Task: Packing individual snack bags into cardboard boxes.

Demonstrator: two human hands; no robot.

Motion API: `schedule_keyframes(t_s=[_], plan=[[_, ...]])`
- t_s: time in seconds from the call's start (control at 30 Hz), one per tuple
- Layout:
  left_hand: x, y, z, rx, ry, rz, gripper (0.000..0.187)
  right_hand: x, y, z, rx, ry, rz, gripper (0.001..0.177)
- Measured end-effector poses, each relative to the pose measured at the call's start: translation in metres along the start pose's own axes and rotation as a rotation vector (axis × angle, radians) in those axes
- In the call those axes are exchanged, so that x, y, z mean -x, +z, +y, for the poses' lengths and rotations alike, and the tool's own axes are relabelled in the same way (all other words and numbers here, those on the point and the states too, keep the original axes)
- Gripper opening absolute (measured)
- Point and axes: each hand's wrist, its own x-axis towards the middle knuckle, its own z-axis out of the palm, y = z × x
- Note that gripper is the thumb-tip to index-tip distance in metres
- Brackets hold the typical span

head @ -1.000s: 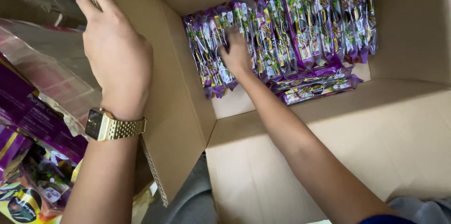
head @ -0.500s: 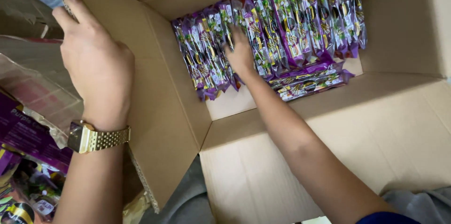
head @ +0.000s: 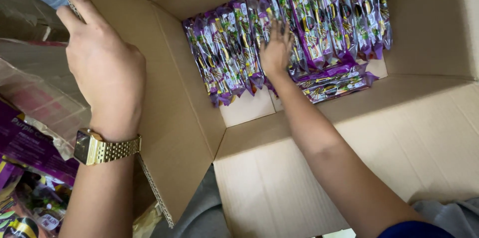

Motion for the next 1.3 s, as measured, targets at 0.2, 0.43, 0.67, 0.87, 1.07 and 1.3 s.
schedule_keyframes(t_s=[0.2,0.43,0.67,0.87,1.07,1.3], plan=[[-0.008,-0.003,0.024,-0.014,-0.006,-0.012,0.111,0.002,-0.014,-0.010,0.016,-0.097,-0.126,0.068],[-0.011,0.000,0.028,-0.082,-0.020,-0.057,0.107,-0.019,-0.043,0.013,-0.148,-0.055,0.129,0.067],[-0.005,-0.001,0.011,-0.016,0.022,-0.045,0.110,-0.024,-0.009,0.034,-0.146,0.022,0.039,0.067],[-0.009,-0.001,0.019,-0.034,0.027,-0.040,0.113,-0.030,-0.014,0.048,-0.198,-0.054,-0.065,0.070],[-0.008,-0.003,0.016,-0.024,0.027,-0.047,0.114,-0.049,-0.084,0.053,-0.297,0.116,-0.060,0.064],[-0.006,0.003,0.012,-0.056,0.004,-0.090,0.111,-0.060,-0.069,0.096,-0.180,0.269,0.037,0.067]])
